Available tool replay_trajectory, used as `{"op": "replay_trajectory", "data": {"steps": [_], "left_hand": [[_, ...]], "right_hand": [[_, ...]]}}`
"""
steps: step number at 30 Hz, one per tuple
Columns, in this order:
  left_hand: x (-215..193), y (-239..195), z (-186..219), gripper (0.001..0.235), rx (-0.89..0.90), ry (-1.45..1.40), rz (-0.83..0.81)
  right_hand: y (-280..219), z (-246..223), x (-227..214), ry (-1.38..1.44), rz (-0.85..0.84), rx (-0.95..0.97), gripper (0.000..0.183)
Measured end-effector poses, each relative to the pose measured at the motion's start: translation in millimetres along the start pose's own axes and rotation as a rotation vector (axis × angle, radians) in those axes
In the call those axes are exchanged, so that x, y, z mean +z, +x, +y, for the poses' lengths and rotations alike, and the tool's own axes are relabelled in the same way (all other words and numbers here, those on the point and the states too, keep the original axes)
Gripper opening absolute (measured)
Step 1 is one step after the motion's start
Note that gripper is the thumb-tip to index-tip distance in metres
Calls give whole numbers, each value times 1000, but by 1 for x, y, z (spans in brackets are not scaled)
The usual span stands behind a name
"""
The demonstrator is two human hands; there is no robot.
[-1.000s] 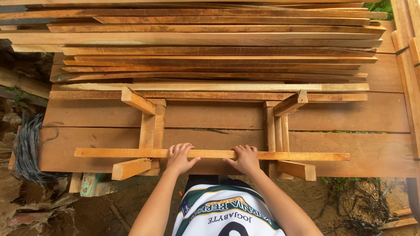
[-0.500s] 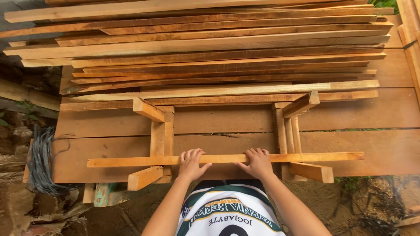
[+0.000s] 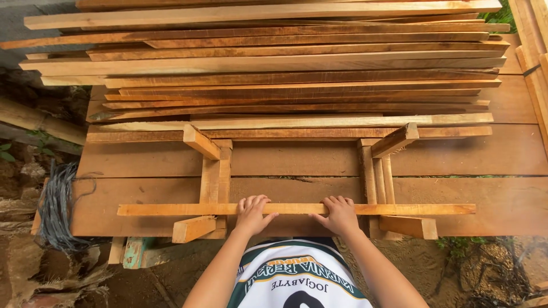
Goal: The person stacks long, thin wooden planks onto a wooden rack outdoors. They pick up planks from a pile and place them one by one onto the rack, aligning them carefully. The person repeats this process throughout the video, building up a neat stack of wood.
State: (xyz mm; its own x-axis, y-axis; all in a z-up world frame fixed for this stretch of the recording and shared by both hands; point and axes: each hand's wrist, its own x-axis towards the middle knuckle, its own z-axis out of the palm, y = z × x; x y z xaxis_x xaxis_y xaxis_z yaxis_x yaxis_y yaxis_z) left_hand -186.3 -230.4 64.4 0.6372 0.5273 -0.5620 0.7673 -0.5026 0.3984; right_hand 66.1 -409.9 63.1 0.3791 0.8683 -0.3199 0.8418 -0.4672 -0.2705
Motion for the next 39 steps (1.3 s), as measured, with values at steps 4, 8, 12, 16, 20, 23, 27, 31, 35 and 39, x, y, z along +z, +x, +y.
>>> {"op": "replay_trajectory", "data": {"steps": [4,8,12,16,20,23,27,31,35,39], "left_hand": [[0,4,-2,53,-16,-3,-47],[3,8,-2,54,-27,6,-77],[5,10,-4,56,-39,20,-95],[1,14,-4,55,-39,35,-96],[4,7,-2,54,-56,-5,-121],[-3,9,-2,53,-65,-6,-112],[-10,7,3,50,-69,-22,-104],[-6,9,1,43,-86,6,-79],[39,30,-17,34,-115,83,41],[38,20,-19,39,-17,120,142]], "right_hand": [[5,0,-2,23,-91,45,55],[9,11,10,72,-124,69,55],[14,14,18,92,-142,94,55],[19,15,15,102,-175,103,56],[13,17,23,107,-211,122,54],[21,19,25,95,-211,121,54],[22,17,21,88,-189,103,54],[10,8,22,-12,-50,51,48],[5,6,35,-107,92,-22,49],[8,6,51,-80,78,-11,52]]}}
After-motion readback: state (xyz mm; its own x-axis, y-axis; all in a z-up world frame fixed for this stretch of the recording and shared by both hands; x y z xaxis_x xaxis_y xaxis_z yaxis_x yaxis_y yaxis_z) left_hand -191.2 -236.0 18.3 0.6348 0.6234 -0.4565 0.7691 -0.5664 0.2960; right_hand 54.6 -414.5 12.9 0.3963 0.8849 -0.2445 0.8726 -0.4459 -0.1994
